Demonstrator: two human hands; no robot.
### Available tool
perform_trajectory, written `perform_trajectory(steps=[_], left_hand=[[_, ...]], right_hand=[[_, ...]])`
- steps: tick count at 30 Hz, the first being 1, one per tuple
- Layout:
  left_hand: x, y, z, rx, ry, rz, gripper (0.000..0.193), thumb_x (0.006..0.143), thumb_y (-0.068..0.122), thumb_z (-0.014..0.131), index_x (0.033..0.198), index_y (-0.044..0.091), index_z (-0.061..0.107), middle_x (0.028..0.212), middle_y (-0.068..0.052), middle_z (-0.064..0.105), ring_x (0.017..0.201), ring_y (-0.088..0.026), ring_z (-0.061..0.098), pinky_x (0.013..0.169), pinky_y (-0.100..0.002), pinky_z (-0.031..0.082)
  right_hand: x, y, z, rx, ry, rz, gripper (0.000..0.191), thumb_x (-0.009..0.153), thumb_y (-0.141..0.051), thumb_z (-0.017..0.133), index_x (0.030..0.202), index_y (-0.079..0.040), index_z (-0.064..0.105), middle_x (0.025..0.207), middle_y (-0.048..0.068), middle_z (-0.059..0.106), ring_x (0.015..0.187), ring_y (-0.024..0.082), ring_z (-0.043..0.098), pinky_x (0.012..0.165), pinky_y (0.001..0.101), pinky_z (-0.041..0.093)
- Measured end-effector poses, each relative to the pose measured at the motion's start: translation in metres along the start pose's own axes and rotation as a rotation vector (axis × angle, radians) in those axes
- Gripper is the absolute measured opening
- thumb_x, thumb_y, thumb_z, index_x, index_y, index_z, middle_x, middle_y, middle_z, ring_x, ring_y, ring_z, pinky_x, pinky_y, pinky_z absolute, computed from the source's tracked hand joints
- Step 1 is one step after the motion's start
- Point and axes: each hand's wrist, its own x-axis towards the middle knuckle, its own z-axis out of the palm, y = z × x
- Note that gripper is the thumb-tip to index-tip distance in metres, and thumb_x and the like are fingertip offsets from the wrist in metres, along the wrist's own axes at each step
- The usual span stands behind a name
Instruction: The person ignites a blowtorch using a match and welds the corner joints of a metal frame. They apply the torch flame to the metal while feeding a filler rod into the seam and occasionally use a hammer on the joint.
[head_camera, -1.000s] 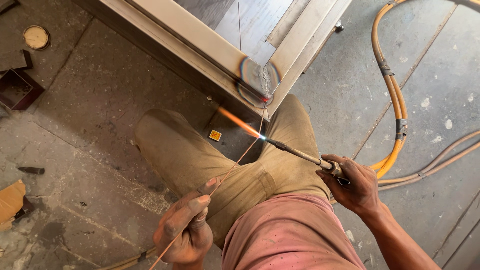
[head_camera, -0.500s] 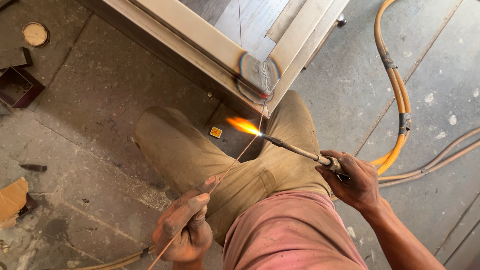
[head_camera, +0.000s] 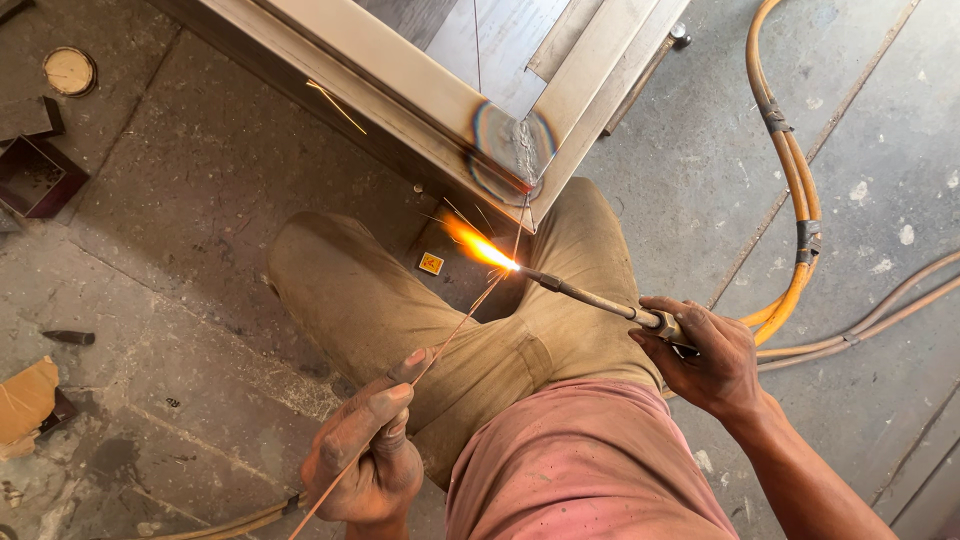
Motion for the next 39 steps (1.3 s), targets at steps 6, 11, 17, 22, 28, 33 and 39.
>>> perform_trajectory(steps=[6,11,17,22,28,33,39], left_hand=[[0.002,0.003,0.002,-0.001,-0.005,-0.009,0.014,0.105,0.007,0.060,0.108,-0.006,0.058,0.100,-0.028,0.074,0.100,-0.034,0.079,0.079,-0.030,0.069],[0.004,0.000,0.003,0.027,-0.031,0.013,0.012,0.107,0.006,0.058,0.111,-0.005,0.057,0.101,-0.028,0.074,0.102,-0.034,0.078,0.082,-0.033,0.071],[0.003,0.000,0.002,0.064,-0.011,0.023,0.013,0.106,0.007,0.057,0.111,-0.005,0.056,0.099,-0.028,0.075,0.095,-0.028,0.080,0.068,-0.023,0.066],[0.005,0.004,0.004,0.085,-0.035,0.024,0.014,0.107,0.009,0.057,0.113,-0.004,0.055,0.100,-0.028,0.075,0.095,-0.028,0.080,0.067,-0.022,0.066],[0.011,0.012,0.001,0.061,-0.136,0.003,0.013,0.106,0.006,0.057,0.115,-0.003,0.053,0.104,-0.027,0.073,0.103,-0.033,0.078,0.080,-0.034,0.071],[0.015,0.012,0.002,0.035,-0.203,0.089,0.015,0.106,0.002,0.055,0.120,-0.004,0.053,0.110,-0.028,0.072,0.106,-0.035,0.078,0.081,-0.037,0.068],[0.016,0.011,0.003,0.020,-0.257,0.145,0.019,0.107,0.003,0.055,0.125,0.000,0.051,0.118,-0.025,0.071,0.111,-0.034,0.077,0.087,-0.040,0.068]], right_hand=[[-0.003,0.005,0.001,-0.027,-0.009,0.021,0.039,0.078,-0.015,0.088,0.112,-0.005,0.070,0.076,0.005,0.069,0.055,0.011,0.058,0.051,0.0300,0.044],[-0.001,0.012,0.004,-0.051,0.033,0.121,0.039,0.082,-0.016,0.088,0.115,-0.003,0.071,0.072,0.006,0.065,0.055,0.013,0.059,0.052,0.0310,0.046],[0.004,0.018,0.010,-0.067,0.051,0.165,0.037,0.085,-0.017,0.087,0.114,-0.002,0.069,0.078,0.007,0.068,0.059,0.013,0.061,0.054,0.0307,0.049],[0.007,0.022,0.014,-0.073,0.037,0.181,0.038,0.084,-0.018,0.088,0.113,-0.002,0.070,0.075,0.007,0.066,0.057,0.015,0.058,0.054,0.0322,0.047],[0.010,0.024,0.018,-0.070,0.032,0.165,0.042,0.084,-0.019,0.088,0.118,-0.003,0.070,0.076,0.007,0.066,0.058,0.016,0.058,0.054,0.0325,0.048],[0.011,0.024,0.017,-0.063,0.021,0.158,0.043,0.084,-0.019,0.088,0.120,-0.004,0.069,0.077,0.007,0.066,0.058,0.016,0.060,0.055,0.0326,0.048],[0.012,0.025,0.016,-0.041,0.018,0.137,0.042,0.085,-0.019,0.087,0.120,-0.005,0.069,0.080,0.006,0.067,0.061,0.014,0.061,0.056,0.0314,0.049]])
